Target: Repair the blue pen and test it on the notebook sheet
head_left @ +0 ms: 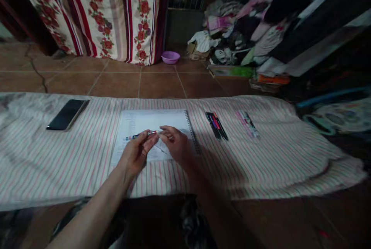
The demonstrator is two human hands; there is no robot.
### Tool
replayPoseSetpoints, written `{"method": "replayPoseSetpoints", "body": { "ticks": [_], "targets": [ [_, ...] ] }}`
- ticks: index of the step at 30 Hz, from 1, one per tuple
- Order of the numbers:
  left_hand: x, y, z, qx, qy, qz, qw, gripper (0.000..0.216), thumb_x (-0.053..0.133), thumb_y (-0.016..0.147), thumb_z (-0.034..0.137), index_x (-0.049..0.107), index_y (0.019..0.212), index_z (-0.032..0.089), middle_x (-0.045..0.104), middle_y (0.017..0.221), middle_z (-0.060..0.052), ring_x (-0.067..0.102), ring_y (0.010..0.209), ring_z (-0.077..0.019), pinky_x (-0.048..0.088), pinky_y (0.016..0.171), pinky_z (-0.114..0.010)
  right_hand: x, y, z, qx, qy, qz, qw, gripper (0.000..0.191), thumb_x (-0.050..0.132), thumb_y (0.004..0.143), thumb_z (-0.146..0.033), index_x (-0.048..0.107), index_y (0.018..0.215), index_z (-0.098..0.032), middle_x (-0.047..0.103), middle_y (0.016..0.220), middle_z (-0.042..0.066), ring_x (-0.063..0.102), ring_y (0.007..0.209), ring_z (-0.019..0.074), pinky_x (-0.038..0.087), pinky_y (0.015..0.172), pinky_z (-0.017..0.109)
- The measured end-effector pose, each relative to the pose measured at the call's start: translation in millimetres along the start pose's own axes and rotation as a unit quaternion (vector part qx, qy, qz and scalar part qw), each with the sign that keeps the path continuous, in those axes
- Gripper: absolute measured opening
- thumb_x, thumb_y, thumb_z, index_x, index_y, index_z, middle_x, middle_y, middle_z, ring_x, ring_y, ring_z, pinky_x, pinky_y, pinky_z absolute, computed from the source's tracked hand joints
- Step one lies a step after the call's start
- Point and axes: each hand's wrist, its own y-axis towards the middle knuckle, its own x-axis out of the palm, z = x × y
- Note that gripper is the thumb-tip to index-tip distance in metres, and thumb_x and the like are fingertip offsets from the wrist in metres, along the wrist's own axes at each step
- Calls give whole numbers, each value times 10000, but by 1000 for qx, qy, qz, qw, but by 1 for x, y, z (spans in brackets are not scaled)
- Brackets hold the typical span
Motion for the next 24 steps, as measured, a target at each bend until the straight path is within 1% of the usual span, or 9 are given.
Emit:
{"method": "replayPoseSetpoints", "body": {
  "ticks": [5, 9, 12, 16, 21, 24],
  "targets": [
    [3, 0, 0, -1, 16, 5, 1000, 188, 456, 857, 14, 599, 745, 61, 695, 734, -124, 691, 691, -157, 582, 686, -228, 4, 3, -1, -15, -12, 0, 1000, 196, 601, 776, -193, 670, 959, -192, 709, 842, 43, 658, 710, 146, 533, 641, 248],
    [2, 1, -1, 4, 34, -7, 999, 180, 473, 862, 35, 594, 732, 66, 698, 749, -131, 692, 690, -157, 583, 691, -233, 5, 2, -2, -26, -16, 13, 999, 145, 592, 772, -182, 675, 887, -206, 702, 825, 33, 653, 722, 147, 526, 625, 239],
    [3, 0, -1, 6, 52, -16, 998, 165, 488, 879, 101, 599, 764, 56, 696, 772, -141, 688, 667, -153, 584, 677, -232, 5, 2, -4, -10, 3, 22, 1000, 119, 581, 784, -217, 664, 867, -200, 706, 820, 33, 663, 734, 156, 536, 635, 251],
    [4, -2, 0, -5, 64, -6, 998, 204, 481, 901, 194, 590, 802, 52, 685, 769, -145, 688, 664, -167, 587, 668, -243, 4, 4, -6, 28, 51, 43, 997, 172, 560, 805, -302, 638, 898, -179, 709, 817, 50, 676, 716, 169, 546, 585, 256],
    [3, -1, -2, -2, 79, -8, 997, 158, 467, 885, 110, 581, 791, 56, 683, 735, -139, 691, 662, -170, 582, 687, -243, 0, 7, -5, 42, 116, 79, 989, 234, 554, 807, -362, 615, 932, -174, 706, 840, 60, 677, 698, 162, 523, 495, 217],
    [3, -1, -2, 5, 82, -5, 997, 156, 462, 874, 77, 585, 778, 64, 680, 700, -117, 683, 621, -152, 579, 670, -228, -5, 9, -4, 51, 127, 109, 985, 271, 552, 805, -393, 616, 940, -167, 702, 821, 60, 670, 663, 157, 504, 454, 203]
  ]
}}
